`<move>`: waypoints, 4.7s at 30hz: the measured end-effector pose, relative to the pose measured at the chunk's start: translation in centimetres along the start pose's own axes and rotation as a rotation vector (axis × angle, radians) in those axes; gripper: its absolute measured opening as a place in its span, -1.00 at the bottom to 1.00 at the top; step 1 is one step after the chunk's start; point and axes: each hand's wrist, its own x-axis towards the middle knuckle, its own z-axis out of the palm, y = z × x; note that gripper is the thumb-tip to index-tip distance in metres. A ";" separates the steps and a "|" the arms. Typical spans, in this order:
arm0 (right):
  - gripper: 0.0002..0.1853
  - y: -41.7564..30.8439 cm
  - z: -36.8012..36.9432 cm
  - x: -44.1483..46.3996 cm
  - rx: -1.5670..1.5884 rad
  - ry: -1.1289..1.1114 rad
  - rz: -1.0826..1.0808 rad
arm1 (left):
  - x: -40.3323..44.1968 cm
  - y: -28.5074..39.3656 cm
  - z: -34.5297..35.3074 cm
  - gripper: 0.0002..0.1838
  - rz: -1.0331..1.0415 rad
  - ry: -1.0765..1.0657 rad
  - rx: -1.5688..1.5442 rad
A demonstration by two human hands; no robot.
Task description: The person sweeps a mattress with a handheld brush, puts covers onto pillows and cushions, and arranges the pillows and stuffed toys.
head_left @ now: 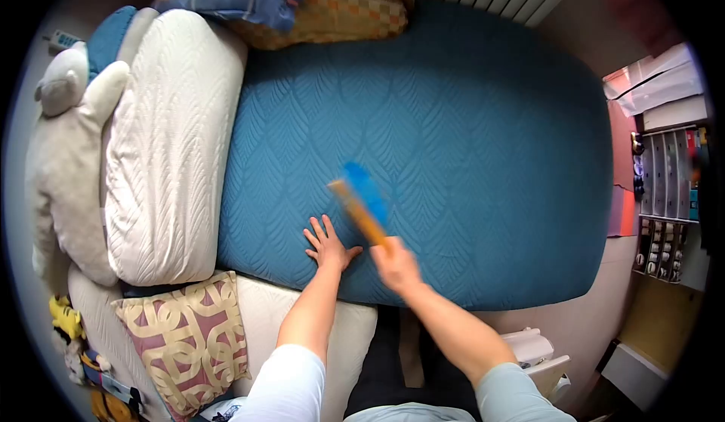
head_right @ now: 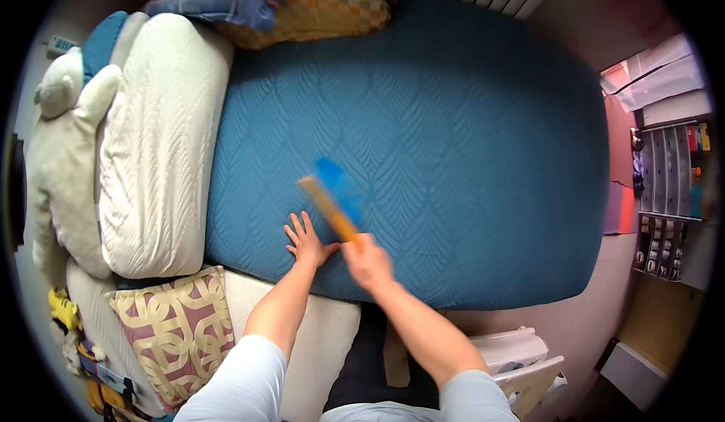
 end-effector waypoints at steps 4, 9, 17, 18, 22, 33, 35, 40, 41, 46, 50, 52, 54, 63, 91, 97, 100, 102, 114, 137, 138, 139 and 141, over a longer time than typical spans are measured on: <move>-0.62 -1.4 8.4 1.1 -0.444 -0.384 -0.281 | -2.8 -4.6 7.4 0.07 0.240 -0.061 -0.323; -0.66 3.3 5.1 7.6 -0.686 -0.363 -0.180 | -2.6 -3.2 5.6 0.34 0.046 -0.073 0.013; -0.54 18.3 -29.1 8.6 -0.456 0.644 0.515 | -3.2 -1.4 2.7 0.38 -0.015 -0.159 0.027; -0.54 20.9 -31.6 8.8 -0.400 0.696 0.566 | -3.4 -0.7 1.9 0.40 -0.044 -0.190 0.040; -0.52 13.7 -26.1 11.4 -0.376 0.645 0.399 | -1.8 2.5 2.5 0.41 -0.007 0.032 -0.056; -0.54 4.8 -17.2 20.0 -0.653 0.010 -0.067 | 3.7 15.6 0.8 0.49 0.208 -0.034 0.194; -0.52 7.4 -26.0 19.7 -0.559 0.179 0.239 | 3.8 16.4 0.5 0.51 0.161 -0.073 0.203; -0.48 24.9 -42.7 14.3 -0.301 0.696 0.511 | 2.8 18.6 -1.6 0.51 0.069 -0.158 0.244; -0.48 25.9 -44.4 13.5 -0.281 0.739 0.569 | 2.8 18.8 -1.4 0.50 0.054 -0.118 0.210; -0.53 16.8 -37.7 18.0 -0.408 0.674 0.473 | 3.6 24.6 -1.1 0.41 0.226 0.045 0.088; -0.60 6.0 -26.4 21.8 -0.399 0.121 -0.107 | 6.5 33.8 -2.0 0.32 0.344 0.073 0.065; -0.60 5.0 -22.3 24.9 -0.536 0.080 -0.192 | 7.5 36.2 -2.1 0.34 0.330 0.034 0.094; -0.60 5.4 -25.8 27.0 -0.614 0.100 -0.091 | 8.0 36.9 -2.1 0.38 0.314 -0.005 0.135; -0.50 23.8 -50.4 23.0 -0.262 0.761 0.495 | 9.3 39.5 -4.2 0.49 0.186 -0.226 0.358; -0.47 15.9 -64.0 35.7 -0.415 0.850 0.650 | 11.6 42.1 -3.3 0.53 0.072 -0.335 0.427; -0.60 -0.3 -45.1 43.3 -0.642 0.119 -0.261 | 11.6 41.9 -2.3 0.53 0.076 -0.304 0.424; -0.59 -0.6 -43.9 44.1 -0.759 0.035 -0.355 | 11.2 42.7 -2.6 0.53 0.052 -0.317 0.426; -0.58 2.0 -48.2 44.1 -0.765 0.119 -0.242 | 11.6 42.2 -2.1 0.54 0.047 -0.296 0.421; -0.43 26.9 -70.9 31.5 -0.316 0.863 0.736 | 11.3 42.3 -0.9 0.55 0.048 -0.258 0.413; -0.57 25.2 -42.3 6.2 -0.270 0.255 0.411 | -4.5 36.0 14.6 -0.17 0.608 0.252 0.164; -0.55 28.7 -44.4 5.0 -0.215 0.369 0.490 | -5.7 37.7 15.1 -0.16 0.674 0.220 0.178; -0.53 31.3 -47.0 3.2 -0.221 0.487 0.560 | -7.1 39.7 15.5 -0.16 0.743 0.189 0.189; -0.51 36.9 -51.9 0.0 -0.177 0.618 0.691 | -10.9 43.4 15.9 -0.15 0.969 -0.015 0.227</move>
